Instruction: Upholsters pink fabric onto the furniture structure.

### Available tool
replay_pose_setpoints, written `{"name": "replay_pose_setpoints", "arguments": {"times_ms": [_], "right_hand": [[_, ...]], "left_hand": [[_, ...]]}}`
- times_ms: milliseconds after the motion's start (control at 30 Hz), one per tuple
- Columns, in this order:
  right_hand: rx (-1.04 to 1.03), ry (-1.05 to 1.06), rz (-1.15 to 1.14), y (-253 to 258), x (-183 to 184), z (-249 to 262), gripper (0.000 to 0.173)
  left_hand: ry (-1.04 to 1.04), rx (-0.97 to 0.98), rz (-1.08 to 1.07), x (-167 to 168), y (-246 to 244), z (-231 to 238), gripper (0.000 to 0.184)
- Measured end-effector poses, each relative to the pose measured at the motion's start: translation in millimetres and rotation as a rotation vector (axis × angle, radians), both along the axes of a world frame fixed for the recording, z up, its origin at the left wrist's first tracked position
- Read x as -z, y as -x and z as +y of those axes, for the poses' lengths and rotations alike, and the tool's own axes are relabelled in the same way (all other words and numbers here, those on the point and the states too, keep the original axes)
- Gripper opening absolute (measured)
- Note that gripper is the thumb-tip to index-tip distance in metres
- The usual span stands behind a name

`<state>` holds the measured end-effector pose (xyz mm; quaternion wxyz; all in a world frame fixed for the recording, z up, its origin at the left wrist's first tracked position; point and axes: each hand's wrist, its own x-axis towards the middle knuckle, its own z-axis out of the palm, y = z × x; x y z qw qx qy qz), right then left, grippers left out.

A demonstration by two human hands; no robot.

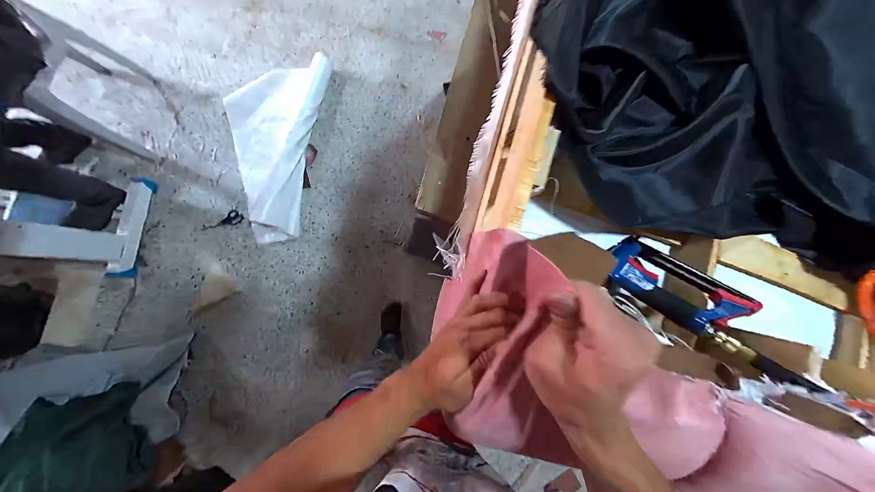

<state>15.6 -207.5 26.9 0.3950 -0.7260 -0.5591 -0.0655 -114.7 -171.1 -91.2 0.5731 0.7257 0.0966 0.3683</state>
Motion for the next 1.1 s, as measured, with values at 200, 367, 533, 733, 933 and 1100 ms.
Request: {"name": "replay_pose_setpoints", "arguments": {"times_ms": [200,367,533,733,933,1100], "right_hand": [[0.064,0.088,0.214,-16.9,27.7,17.4,0.034],[-0.162,0.032,0.199,-19.3,4.6,-3.5,0.033],[-0.103,0.052,0.057,-8.8,-42.8,-72.1,0.03],[0.002,0.288,0.226,-26.3,-55.9,-138.0,0.036],[0.229,0.671,0.009,-202.9,-36.3,-101.2,0.04],[0.337,1.336,0.006,-265.5,62.2,-41.0,0.092]], "left_hand": [[0.188,0.147,-0.052,-6.8,8.6,11.8,0.078],[0.137,0.21,0.218,-47.8,9.9,54.4,0.057],[-0.601,0.336,0.405,-104.2,-76.4,107.2,0.11],[-0.92,1.005,0.334,-122.0,-170.6,87.3,0.036],[-0.903,1.012,0.173,-79.2,-189.9,90.1,0.016],[-0.851,1.161,0.387,-83.2,-223.6,89.1,0.018]]}}
